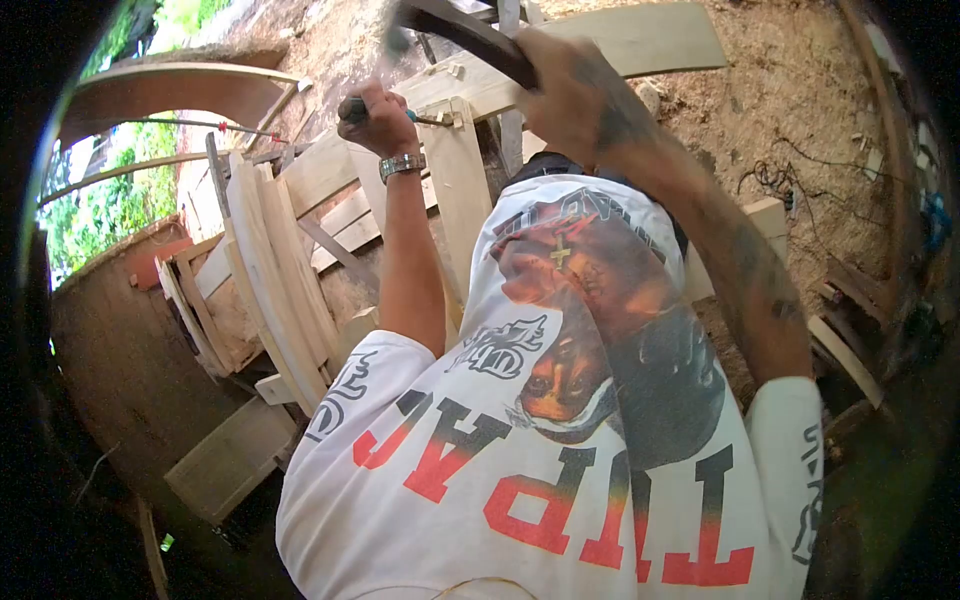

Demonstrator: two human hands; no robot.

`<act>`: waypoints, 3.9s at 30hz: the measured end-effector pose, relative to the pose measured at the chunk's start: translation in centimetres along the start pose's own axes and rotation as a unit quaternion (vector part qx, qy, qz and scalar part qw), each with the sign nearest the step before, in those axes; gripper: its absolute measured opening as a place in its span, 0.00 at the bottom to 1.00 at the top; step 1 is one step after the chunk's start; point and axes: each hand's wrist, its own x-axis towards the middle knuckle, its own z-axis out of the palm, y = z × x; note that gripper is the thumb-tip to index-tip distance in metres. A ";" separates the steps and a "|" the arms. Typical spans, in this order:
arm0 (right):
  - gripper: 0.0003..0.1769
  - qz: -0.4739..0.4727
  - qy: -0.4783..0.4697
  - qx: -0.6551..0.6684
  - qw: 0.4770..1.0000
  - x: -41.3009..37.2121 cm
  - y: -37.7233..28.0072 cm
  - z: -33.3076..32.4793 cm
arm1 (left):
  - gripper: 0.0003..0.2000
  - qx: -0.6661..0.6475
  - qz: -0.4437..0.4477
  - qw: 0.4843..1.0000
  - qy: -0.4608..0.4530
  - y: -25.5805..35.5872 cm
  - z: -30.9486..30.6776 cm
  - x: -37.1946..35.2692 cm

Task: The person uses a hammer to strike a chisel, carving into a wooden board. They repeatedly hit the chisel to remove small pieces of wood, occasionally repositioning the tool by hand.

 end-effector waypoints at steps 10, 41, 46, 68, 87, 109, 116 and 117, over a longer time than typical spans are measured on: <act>0.12 -0.206 0.017 -0.123 0.970 6.3 -3.4 5.4 | 0.10 -0.042 0.045 0.993 -0.099 -5.4 -2.2 1.0; 0.17 0.293 -0.055 -0.024 0.954 -10.9 5.8 0.3 | 0.15 -0.129 -0.060 0.984 -0.107 -0.4 -2.4 1.0; 0.18 0.284 -0.072 -0.021 0.956 -10.2 5.4 0.6 | 0.16 -0.138 -0.047 0.986 -0.083 0.1 -2.4 0.7; 0.16 0.204 -0.076 -0.031 0.975 -6.7 2.7 0.8 | 0.18 -0.166 -0.089 0.978 -0.090 -0.1 -1.8 -0.4; 0.16 0.159 -0.100 -0.016 0.982 -3.1 0.6 0.1 | 0.17 -0.114 -0.084 0.981 -0.133 0.2 -1.2 0.9; 0.10 -0.004 -0.148 -0.115 0.982 1.7 -1.9 3.0 | 0.04 0.057 -0.045 0.996 0.044 -4.7 -2.0 2.5; 0.16 0.167 -0.059 -0.088 0.980 -4.8 3.2 0.2 | 0.18 -0.134 -0.088 0.987 -0.025 -0.2 -1.3 2.5; 0.18 0.164 -0.046 -0.097 0.981 -5.5 4.5 0.5 | 0.18 -0.128 -0.087 0.986 -0.062 -0.7 -1.3 2.0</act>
